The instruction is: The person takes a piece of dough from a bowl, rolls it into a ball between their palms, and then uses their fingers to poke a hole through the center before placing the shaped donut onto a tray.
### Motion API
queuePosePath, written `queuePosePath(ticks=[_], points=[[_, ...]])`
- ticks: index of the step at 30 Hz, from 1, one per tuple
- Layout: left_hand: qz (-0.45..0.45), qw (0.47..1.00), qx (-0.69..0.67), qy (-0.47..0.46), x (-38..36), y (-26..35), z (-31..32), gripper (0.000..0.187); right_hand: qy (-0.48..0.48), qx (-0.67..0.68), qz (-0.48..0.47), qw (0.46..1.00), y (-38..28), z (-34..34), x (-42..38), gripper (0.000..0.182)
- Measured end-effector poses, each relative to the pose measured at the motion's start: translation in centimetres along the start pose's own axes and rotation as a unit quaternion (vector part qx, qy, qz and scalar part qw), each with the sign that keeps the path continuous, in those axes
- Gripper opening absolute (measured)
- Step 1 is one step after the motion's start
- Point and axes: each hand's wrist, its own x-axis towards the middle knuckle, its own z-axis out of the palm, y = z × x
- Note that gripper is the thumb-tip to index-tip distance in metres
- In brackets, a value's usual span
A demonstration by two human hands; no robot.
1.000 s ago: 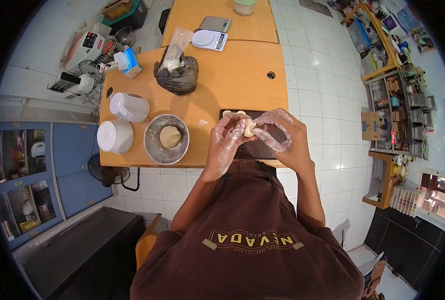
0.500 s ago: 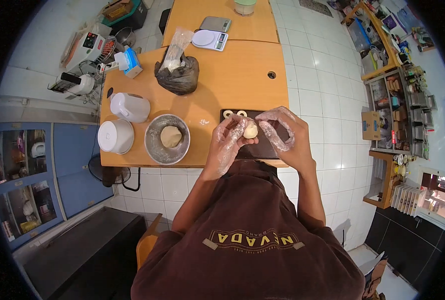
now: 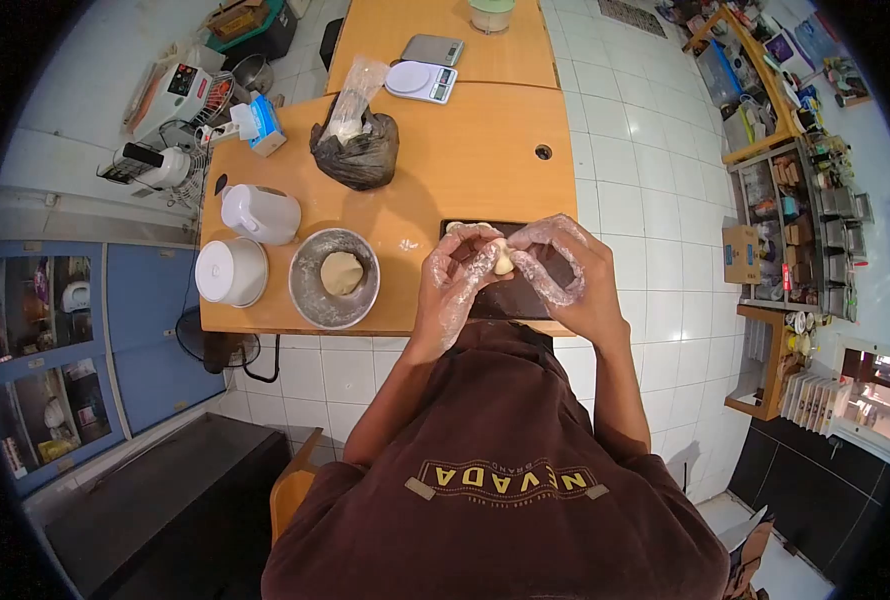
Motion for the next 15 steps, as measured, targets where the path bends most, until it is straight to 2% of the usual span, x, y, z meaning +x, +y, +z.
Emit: queuePosePath(ticks=[10, 15], points=[[0.015, 1.0, 0.02, 0.009, -0.3, -0.4, 0.0, 0.026, 0.017, -0.018, -0.02, 0.999, 1.0, 0.6, -0.5, 0.023], [0.027, 0.999, 0.011, 0.018, -0.4, -0.4, 0.3, 0.031, 0.034, 0.02, -0.005, 0.999, 0.3, 0.8, -0.3, 0.027]])
